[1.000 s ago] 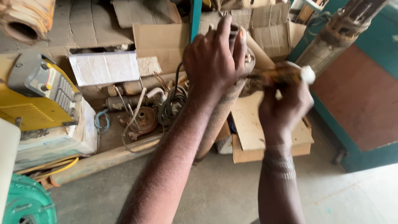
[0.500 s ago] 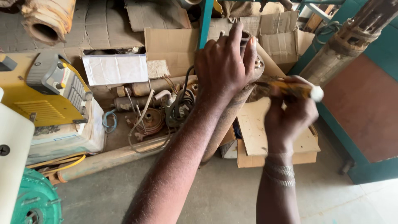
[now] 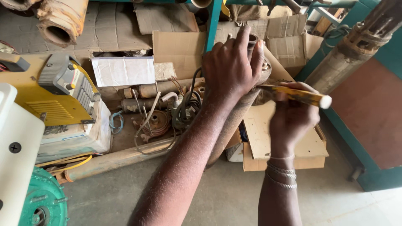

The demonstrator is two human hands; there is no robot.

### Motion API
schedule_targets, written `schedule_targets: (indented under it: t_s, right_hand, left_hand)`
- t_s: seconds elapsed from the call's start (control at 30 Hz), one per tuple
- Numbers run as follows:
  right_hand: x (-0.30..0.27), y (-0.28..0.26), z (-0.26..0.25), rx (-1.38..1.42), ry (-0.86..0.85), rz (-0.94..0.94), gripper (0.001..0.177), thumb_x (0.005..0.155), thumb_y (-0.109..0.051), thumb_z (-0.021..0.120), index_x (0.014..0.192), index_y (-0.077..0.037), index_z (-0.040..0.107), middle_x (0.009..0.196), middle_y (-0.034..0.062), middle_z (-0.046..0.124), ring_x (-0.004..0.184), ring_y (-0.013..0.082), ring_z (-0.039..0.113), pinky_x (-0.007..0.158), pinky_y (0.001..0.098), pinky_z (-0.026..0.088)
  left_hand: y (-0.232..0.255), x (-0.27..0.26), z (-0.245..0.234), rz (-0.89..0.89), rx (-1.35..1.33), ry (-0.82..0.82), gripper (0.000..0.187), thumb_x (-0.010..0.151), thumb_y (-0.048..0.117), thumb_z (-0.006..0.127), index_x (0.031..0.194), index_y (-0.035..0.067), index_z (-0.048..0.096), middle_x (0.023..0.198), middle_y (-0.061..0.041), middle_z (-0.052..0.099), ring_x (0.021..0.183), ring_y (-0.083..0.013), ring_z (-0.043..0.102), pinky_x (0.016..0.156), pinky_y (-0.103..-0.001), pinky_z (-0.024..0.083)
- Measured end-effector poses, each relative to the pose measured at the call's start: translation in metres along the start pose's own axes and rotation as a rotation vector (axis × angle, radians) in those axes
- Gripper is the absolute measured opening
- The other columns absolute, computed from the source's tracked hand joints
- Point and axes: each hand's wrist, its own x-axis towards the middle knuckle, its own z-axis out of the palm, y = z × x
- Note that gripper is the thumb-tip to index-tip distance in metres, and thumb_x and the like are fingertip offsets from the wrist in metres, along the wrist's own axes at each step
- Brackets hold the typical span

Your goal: The person uses a yellow-handled scraper to clean the top surface of a cylindrical metal part. They repeatedly scrape the top rim and interior edges while holding the part steady with the other hand.

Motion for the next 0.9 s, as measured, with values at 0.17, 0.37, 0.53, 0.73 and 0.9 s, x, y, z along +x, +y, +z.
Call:
schedule_targets:
  t_s: [0.17, 0.37, 0.53, 0.73, 0.9]
  right_hand:
    - [-0.006, 0.011, 0.004, 0.228, 0.276, -0.025, 0.024, 0.115, -0.017, 0.067, 0.131, -0.004, 0.056, 0.111, 0.0130, 0.072, 0.091, 0.0184, 0.074, 0.080, 0.0273, 0.066]
    - [-0.011, 0.018, 0.017, 0.303, 0.222, 0.068, 0.026, 0.117, -0.023, 0.067, 0.125, 0.000, 0.056, 0.113, 0.0157, 0.069, 0.096, 0.0186, 0.070, 0.087, 0.0308, 0.063]
    - [-0.005, 0.019, -0.001, 0.193, 0.216, 0.068, 0.027, 0.119, -0.024, 0.066, 0.123, 0.001, 0.056, 0.111, 0.0156, 0.067, 0.094, 0.0186, 0.070, 0.083, 0.0320, 0.063]
    - [-0.003, 0.024, -0.003, 0.281, 0.189, 0.116, 0.024, 0.121, -0.021, 0.065, 0.128, -0.001, 0.054, 0.112, 0.0139, 0.067, 0.091, 0.0175, 0.070, 0.083, 0.0303, 0.065]
    - [0.000, 0.031, 0.000, 0.525, 0.271, 0.106, 0.025, 0.117, -0.019, 0.064, 0.132, -0.003, 0.053, 0.111, 0.0157, 0.069, 0.091, 0.0201, 0.072, 0.079, 0.0315, 0.064]
  left_hand:
    - [-0.006, 0.002, -0.004, 0.021, 0.041, -0.009, 0.048, 0.106, 0.044, 0.049, 0.129, 0.005, 0.066, 0.075, -0.007, 0.074, 0.055, -0.0168, 0.065, 0.052, -0.034, 0.052]
    - [0.000, 0.005, -0.007, 0.004, 0.017, 0.005, 0.050, 0.106, 0.045, 0.049, 0.129, 0.004, 0.066, 0.075, -0.007, 0.074, 0.054, -0.0162, 0.064, 0.051, -0.033, 0.050]
    - [0.003, -0.001, -0.007, 0.014, 0.044, 0.037, 0.050, 0.105, 0.045, 0.048, 0.129, 0.005, 0.068, 0.075, -0.007, 0.074, 0.055, -0.0160, 0.064, 0.052, -0.033, 0.050]
    - [0.002, 0.000, -0.007, -0.018, -0.012, -0.017, 0.045, 0.105, 0.043, 0.051, 0.125, 0.007, 0.069, 0.077, -0.005, 0.076, 0.051, -0.0166, 0.062, 0.050, -0.035, 0.048]
    - [0.001, 0.004, -0.010, 0.023, 0.058, 0.027, 0.046, 0.105, 0.043, 0.052, 0.127, 0.006, 0.068, 0.079, -0.008, 0.076, 0.058, -0.0176, 0.065, 0.054, -0.034, 0.050]
